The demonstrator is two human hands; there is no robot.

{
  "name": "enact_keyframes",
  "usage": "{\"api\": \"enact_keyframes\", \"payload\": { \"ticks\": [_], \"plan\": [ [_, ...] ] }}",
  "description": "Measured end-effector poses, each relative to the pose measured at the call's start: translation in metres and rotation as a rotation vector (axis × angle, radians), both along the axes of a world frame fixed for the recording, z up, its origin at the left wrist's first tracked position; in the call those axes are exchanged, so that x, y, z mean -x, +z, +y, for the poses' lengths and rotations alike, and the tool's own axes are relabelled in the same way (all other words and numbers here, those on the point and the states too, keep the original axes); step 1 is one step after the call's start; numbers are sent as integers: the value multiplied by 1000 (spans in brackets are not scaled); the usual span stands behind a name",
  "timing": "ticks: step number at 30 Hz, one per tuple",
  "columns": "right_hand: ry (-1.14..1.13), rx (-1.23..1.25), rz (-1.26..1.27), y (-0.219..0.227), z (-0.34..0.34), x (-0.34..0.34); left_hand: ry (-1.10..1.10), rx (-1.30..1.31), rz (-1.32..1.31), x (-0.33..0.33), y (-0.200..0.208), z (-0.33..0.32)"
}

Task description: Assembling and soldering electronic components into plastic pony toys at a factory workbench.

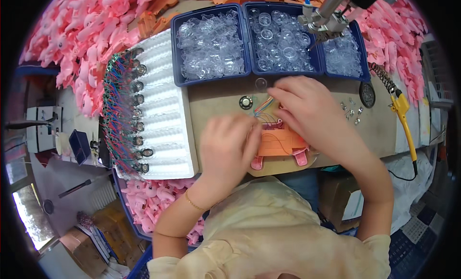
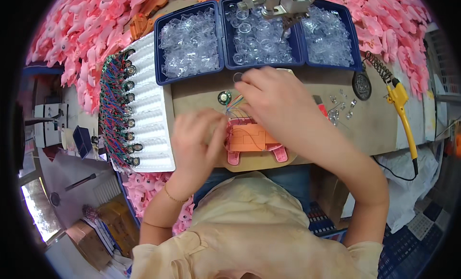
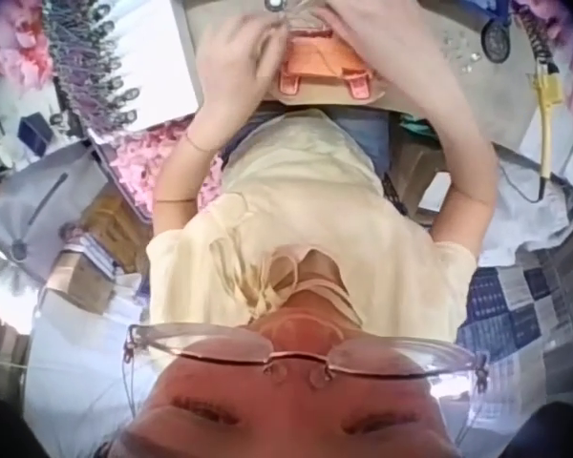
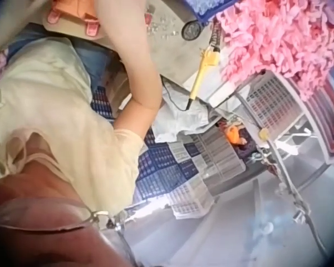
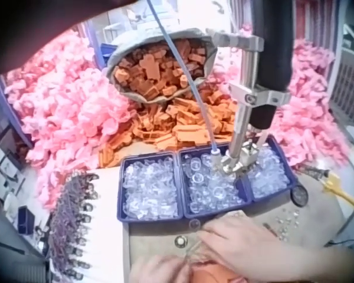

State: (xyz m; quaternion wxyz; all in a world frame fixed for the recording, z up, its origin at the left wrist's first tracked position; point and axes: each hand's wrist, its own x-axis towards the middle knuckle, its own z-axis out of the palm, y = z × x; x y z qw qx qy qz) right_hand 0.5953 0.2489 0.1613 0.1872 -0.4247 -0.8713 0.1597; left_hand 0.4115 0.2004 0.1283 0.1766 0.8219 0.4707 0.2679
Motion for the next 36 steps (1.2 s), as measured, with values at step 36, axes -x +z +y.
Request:
{"api": "enact_keyframes", "payload": {
  "ticks": [36],
  "plan": [
    [365, 310, 75, -24, 35, 4, -170, 205, -158, -2, 6, 21]
  ]
}}
